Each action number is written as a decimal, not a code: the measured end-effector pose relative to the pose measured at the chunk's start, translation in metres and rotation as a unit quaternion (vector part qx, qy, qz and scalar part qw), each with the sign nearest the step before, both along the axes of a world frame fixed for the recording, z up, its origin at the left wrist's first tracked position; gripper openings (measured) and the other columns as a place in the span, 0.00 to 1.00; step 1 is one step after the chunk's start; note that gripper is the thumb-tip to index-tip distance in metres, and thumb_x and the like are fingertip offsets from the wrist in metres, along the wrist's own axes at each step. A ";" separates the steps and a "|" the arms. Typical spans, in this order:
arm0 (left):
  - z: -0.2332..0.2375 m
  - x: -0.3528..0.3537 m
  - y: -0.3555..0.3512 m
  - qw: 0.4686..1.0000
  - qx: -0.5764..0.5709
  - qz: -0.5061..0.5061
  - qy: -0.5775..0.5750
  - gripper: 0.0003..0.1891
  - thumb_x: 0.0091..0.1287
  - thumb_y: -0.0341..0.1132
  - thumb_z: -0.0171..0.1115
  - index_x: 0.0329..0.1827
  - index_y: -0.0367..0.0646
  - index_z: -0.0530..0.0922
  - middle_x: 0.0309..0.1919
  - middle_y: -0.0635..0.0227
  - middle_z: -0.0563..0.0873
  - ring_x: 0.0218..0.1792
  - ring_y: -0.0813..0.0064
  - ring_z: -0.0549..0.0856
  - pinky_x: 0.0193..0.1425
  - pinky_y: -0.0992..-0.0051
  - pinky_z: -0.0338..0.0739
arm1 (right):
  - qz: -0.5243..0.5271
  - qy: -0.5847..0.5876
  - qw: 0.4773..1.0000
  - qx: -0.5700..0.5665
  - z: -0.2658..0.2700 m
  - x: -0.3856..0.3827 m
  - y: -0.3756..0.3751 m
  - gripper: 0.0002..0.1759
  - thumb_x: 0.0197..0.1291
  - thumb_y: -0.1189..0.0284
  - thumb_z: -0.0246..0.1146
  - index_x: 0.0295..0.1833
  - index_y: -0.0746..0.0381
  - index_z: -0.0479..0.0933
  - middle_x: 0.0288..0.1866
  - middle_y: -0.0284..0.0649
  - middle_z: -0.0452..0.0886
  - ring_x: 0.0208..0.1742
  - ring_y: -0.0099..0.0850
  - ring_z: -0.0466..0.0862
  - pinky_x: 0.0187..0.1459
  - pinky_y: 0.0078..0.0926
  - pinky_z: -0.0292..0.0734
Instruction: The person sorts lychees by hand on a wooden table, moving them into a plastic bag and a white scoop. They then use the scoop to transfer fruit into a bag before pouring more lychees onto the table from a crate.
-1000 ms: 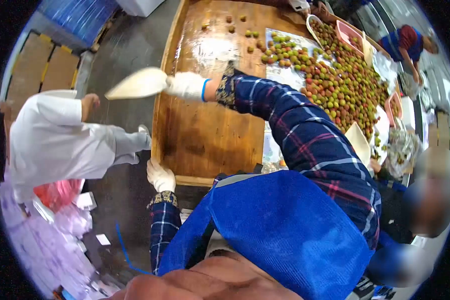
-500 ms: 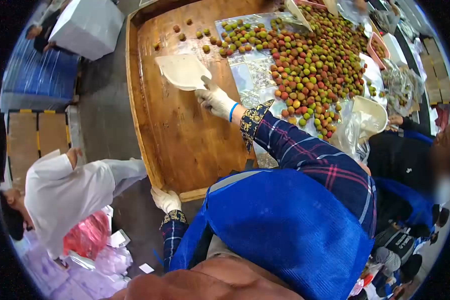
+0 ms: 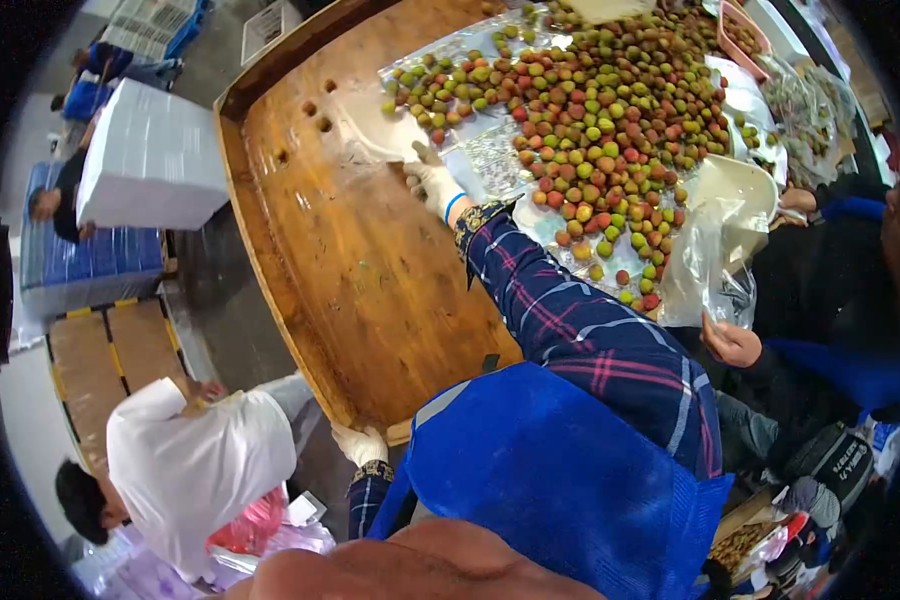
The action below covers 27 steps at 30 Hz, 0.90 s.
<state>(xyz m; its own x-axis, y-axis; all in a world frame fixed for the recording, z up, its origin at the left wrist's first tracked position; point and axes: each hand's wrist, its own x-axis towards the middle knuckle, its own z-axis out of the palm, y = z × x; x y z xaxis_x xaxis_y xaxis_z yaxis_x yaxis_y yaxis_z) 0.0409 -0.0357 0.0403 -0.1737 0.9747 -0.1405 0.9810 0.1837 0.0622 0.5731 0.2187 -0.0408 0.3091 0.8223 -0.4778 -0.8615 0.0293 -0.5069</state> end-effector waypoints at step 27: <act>-0.013 -0.017 0.005 0.999 -0.041 -0.007 -0.032 0.46 0.64 0.32 0.69 0.85 0.26 0.59 0.76 0.25 0.71 0.75 0.29 0.75 0.84 0.46 0.69 | -0.136 0.299 0.900 0.286 0.085 0.263 -0.182 0.14 0.82 0.63 0.60 0.38 0.54 0.71 0.23 0.22 0.64 0.17 0.17 0.64 0.20 0.20 0.63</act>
<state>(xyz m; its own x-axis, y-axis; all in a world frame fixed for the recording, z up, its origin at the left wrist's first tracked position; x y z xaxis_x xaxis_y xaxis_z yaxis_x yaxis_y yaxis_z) 0.0240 -0.0311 0.0275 -0.1474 0.9617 -0.2310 0.9781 0.1765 0.1105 0.8361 0.0368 0.0440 0.3639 0.9195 -0.1489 -0.8968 0.3891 0.2105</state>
